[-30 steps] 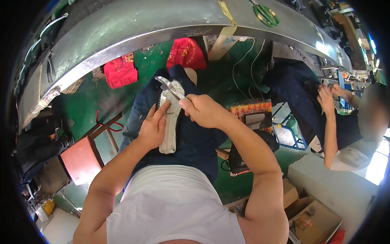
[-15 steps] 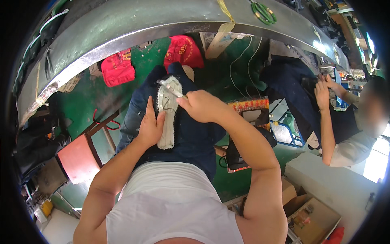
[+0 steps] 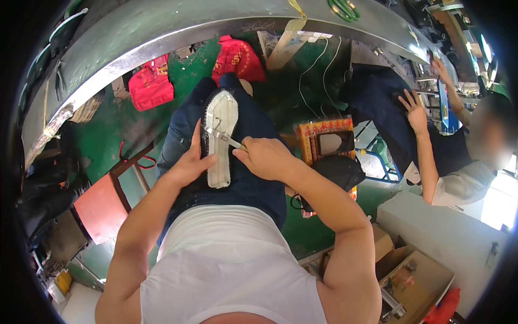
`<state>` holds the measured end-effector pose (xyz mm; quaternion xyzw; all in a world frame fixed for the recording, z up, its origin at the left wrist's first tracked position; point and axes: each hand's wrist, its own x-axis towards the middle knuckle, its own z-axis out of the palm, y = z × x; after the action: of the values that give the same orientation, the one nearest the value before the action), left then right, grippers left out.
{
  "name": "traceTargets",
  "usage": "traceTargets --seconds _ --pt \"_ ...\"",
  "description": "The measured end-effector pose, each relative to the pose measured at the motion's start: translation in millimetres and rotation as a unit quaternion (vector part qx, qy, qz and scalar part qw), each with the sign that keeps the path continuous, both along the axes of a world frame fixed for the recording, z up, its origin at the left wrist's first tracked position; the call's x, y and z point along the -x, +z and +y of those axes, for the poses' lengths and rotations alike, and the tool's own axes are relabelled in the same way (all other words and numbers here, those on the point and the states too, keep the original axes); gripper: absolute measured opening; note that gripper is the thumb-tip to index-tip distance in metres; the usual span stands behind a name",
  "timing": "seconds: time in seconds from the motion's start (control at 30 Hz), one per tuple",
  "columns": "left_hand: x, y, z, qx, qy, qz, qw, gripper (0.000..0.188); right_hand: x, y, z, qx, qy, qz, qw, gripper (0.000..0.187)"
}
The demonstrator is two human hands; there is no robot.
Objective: Manufacturing shoes by trimming and assembling components on a production line.
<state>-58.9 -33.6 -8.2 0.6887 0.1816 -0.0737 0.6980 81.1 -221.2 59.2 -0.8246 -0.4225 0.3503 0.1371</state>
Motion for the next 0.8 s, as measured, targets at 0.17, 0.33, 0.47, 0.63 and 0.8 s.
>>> traceTargets --seconds 0.17,0.33,0.47,0.63,0.8 --pt "14 -15 4 0.083 -0.094 -0.015 0.992 0.101 4 16 4 -0.042 -0.029 0.03 0.998 0.039" --pt "4 -6 -1 0.063 -0.061 -0.015 0.996 0.102 30 -10 -15 -0.009 -0.019 0.016 1.0 0.038" --pt "-6 -2 10 -0.113 -0.099 -0.038 0.988 0.1 35 -22 -39 -0.074 -0.147 0.11 0.98 0.035" --pt "-40 -14 16 0.113 0.115 0.049 0.986 0.081 57 -64 -69 -0.186 -0.362 0.277 0.87 0.04" --pt "-34 67 32 0.402 0.188 -0.124 0.888 0.058 58 -80 -82 -0.181 -0.367 0.308 0.859 0.043"
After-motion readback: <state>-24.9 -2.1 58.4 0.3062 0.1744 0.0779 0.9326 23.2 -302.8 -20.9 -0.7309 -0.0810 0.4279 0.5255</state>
